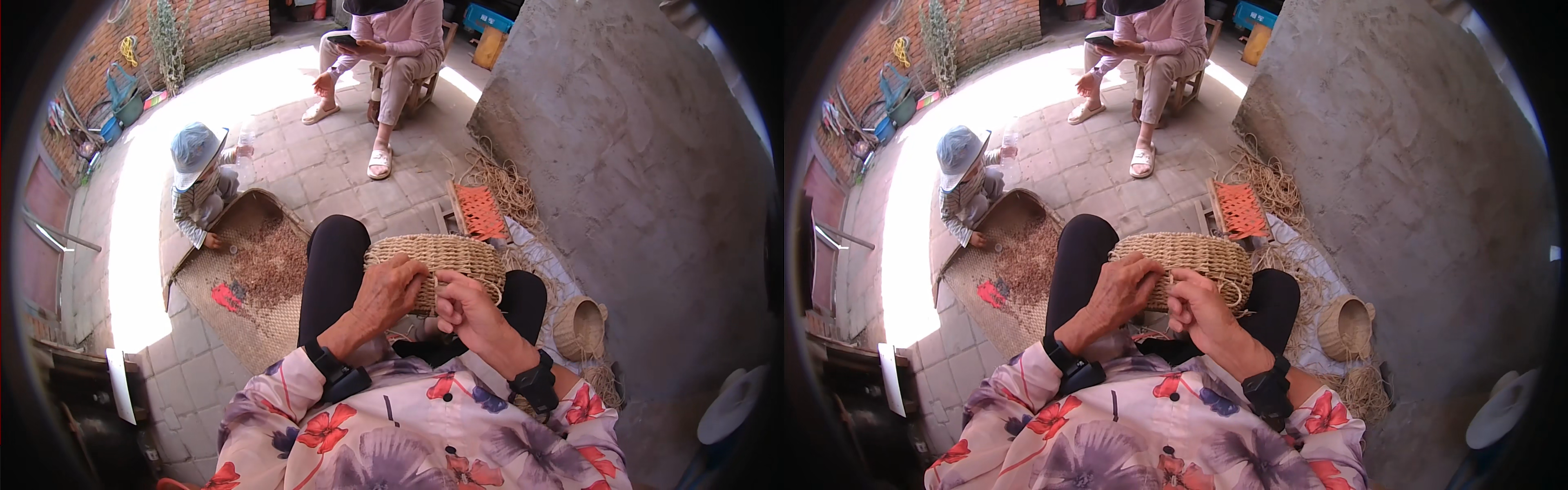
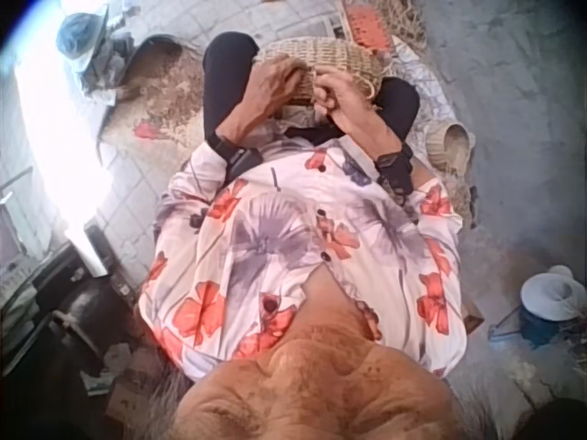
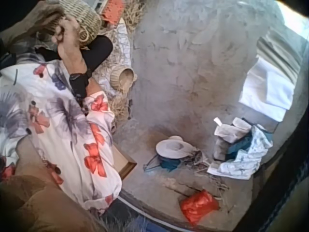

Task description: Weaving a basket using natural fibers.

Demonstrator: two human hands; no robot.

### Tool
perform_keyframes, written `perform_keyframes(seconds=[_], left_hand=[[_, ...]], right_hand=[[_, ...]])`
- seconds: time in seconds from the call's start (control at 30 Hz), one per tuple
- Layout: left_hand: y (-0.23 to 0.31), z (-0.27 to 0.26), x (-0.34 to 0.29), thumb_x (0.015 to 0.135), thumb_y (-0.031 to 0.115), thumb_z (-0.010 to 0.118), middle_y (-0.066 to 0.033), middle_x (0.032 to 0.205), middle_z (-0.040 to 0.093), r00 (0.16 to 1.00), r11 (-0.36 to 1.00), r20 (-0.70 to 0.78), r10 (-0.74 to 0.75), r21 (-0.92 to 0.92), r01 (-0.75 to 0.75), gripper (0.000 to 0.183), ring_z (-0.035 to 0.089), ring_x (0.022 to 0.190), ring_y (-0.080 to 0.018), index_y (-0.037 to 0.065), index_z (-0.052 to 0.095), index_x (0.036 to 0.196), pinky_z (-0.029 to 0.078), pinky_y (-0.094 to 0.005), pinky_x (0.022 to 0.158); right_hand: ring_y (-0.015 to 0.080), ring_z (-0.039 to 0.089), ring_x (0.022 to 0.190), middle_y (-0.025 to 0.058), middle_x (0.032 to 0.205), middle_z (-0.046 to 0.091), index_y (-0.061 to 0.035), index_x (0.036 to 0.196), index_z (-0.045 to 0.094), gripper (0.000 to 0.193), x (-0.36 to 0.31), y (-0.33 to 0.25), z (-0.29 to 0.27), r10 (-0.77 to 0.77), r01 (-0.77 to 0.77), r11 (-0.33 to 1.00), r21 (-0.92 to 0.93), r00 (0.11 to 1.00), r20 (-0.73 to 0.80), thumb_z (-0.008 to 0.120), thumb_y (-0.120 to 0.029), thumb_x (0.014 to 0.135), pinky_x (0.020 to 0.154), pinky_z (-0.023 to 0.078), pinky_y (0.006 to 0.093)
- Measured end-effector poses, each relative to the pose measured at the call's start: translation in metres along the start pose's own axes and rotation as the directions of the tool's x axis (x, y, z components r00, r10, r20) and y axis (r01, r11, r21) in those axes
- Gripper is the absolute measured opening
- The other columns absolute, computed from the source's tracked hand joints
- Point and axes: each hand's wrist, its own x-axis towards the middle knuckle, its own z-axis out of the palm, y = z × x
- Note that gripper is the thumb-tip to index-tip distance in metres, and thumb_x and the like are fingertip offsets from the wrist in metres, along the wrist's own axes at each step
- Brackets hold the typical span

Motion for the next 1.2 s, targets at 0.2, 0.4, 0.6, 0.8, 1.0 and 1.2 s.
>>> perform_keyframes(seconds=[0.2,0.4,0.6,0.8,1.0,1.2], left_hand=[[-0.002,-0.004,0.007,0.083,0.005,0.067,-0.0127,0.076,0.063,0.999,0.999,-0.002,0.036,-0.009,-0.036,0.008,0.065,0.07,-0.0333,0.004,0.067,0.091,0.052,-0.0399,0.061],[0.011,-0.024,0.026,0.08,0.007,0.069,-0.0126,0.073,0.061,0.98,0.98,0.115,0.165,0.091,-0.176,0.01,0.064,0.065,-0.0327,0.005,0.066,0.089,0.051,-0.042,0.059],[0.004,-0.007,0.026,0.079,0.013,0.066,-0.0117,0.072,0.06,0.907,0.934,0.342,0.247,0.167,-0.317,0.011,0.064,0.065,-0.0327,0.005,0.061,0.081,0.051,-0.0431,0.057],[0.016,0.015,0.038,0.077,0.012,0.063,-0.0137,0.076,0.064,0.864,0.881,0.454,0.219,0.288,-0.375,0.01,0.066,0.067,-0.0338,0.002,0.061,0.08,0.053,-0.0439,0.057],[0.014,0.021,0.043,0.073,0.012,0.065,-0.0136,0.073,0.061,0.89,0.892,0.378,0.254,0.263,-0.367,0.012,0.064,0.066,-0.034,0.003,0.057,0.075,0.051,-0.0451,0.057],[0.018,-0.008,0.038,0.074,0.006,0.064,-0.0142,0.071,0.062,0.953,0.979,0.259,0.157,0.089,-0.185,0.013,0.064,0.065,-0.0334,0.003,0.056,0.083,0.051,-0.0414,0.06]], right_hand=[[0.0078,0.035,0.046,-0.0041,0.061,0.038,-0.0055,0.111,0.049,0.022,0.008,0.007,-0.009,-0.013,0.011,0.992,0.13,1.0,0.019,0.052,-0.005,0.089,0.045,0.033,0.0267],[0.0076,0.032,0.046,-0.0054,0.059,0.032,-0.0062,0.108,0.049,0.02,0.002,0.007,-0.004,-0.115,0.093,0.956,0.278,0.992,0.061,0.052,-0.005,0.089,0.045,0.031,0.0261],[0.0087,0.032,0.043,-0.0056,0.054,0.032,-0.005,0.105,0.058,0.017,0.005,0.034,-0.024,-0.087,0.051,0.91,0.412,0.994,0.069,0.051,-0.011,0.091,0.042,0.033,0.0278],[0.0082,0.031,0.044,-0.0062,0.057,0.031,-0.0072,0.109,0.053,0.017,-0.001,0.032,-0.044,-0.106,0.079,0.932,0.355,0.993,0.057,0.051,-0.01,0.092,0.043,0.031,0.0265],[0.0034,0.034,0.045,-0.007,0.059,0.036,-0.0016,0.121,0.053,0.03,-0.018,0.002,-0.065,-0.047,0.047,0.999,0.016,0.999,0.02,0.056,-0.013,0.093,0.043,0.033,0.0224],[0.0032,0.038,0.047,-0.0059,0.061,0.044,-0.0031,0.11,0.062,0.02,-0.017,-0.008,-0.128,-0.392,0.35,0.916,-0.197,0.883,-0.258,0.055,-0.013,0.094,0.044,0.038,0.0203]])
